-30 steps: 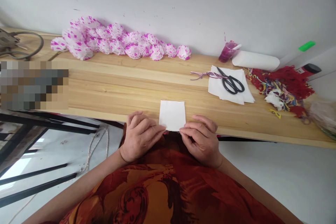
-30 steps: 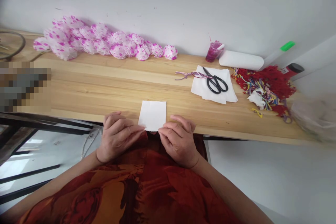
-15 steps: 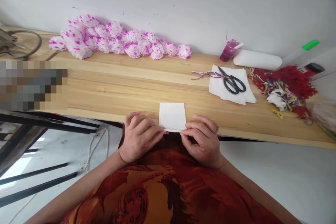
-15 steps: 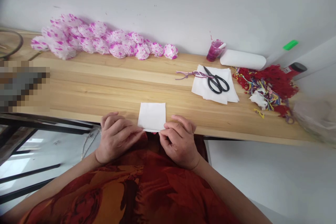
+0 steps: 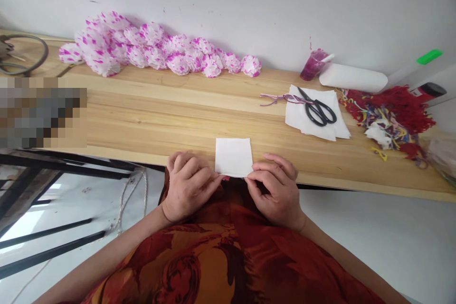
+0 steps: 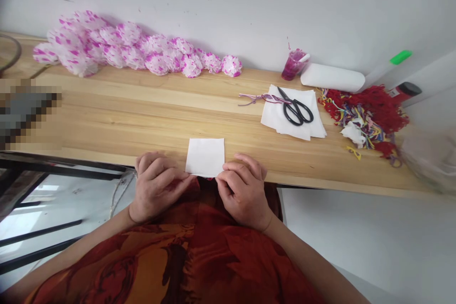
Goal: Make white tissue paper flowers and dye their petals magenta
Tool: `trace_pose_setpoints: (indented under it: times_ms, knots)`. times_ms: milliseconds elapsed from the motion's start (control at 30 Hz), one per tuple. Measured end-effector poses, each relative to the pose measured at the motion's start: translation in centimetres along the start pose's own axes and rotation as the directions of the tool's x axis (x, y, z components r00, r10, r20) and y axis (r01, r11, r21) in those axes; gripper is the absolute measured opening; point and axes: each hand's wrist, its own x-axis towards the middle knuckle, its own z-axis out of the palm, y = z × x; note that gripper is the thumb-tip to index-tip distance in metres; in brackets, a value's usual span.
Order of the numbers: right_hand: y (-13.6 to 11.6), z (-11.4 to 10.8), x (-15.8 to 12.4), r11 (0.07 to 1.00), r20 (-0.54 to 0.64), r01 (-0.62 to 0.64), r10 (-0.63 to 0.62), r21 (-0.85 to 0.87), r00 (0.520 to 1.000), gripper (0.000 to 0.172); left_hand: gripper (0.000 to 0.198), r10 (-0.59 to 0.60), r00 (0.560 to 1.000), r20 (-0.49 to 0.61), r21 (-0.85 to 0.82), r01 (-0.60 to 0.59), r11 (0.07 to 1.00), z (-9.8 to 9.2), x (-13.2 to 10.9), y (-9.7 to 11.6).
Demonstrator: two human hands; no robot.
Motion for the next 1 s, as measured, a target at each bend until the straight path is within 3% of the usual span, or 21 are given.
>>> trace_pose_setpoints:
  times_ms: [100, 233, 567, 1000]
  knots:
    - [0.13, -0.03, -0.05, 1.000, 0.005, 0.004, -0.004, 0.003, 1.000, 0.019, 0.011, -0.015, 1.000, -0.027, -0.052, 0.014, 0.999, 0.09, -0.10, 0.03]
    - [0.32, -0.03, -0.22, 1.000, -0.003, 0.021, -0.021, 0.010, 1.000, 0.023, 0.024, 0.013, 0.999, -0.036, -0.090, -0.016, 0.996, 0.05, -0.23, -0.05]
    - [0.58, 0.01, -0.56, 0.997, -0.033, 0.075, -0.074, 0.019, 0.997, 0.027, 0.032, 0.087, 0.996, -0.016, -0.035, -0.088, 0.996, -0.43, -0.28, -0.18]
    - [0.35, -0.05, -0.63, 0.997, -0.021, 0.066, -0.065, 0.032, 0.998, 0.021, 0.018, 0.098, 0.994, 0.038, -0.052, -0.096, 0.994, -0.84, -0.12, 0.26]
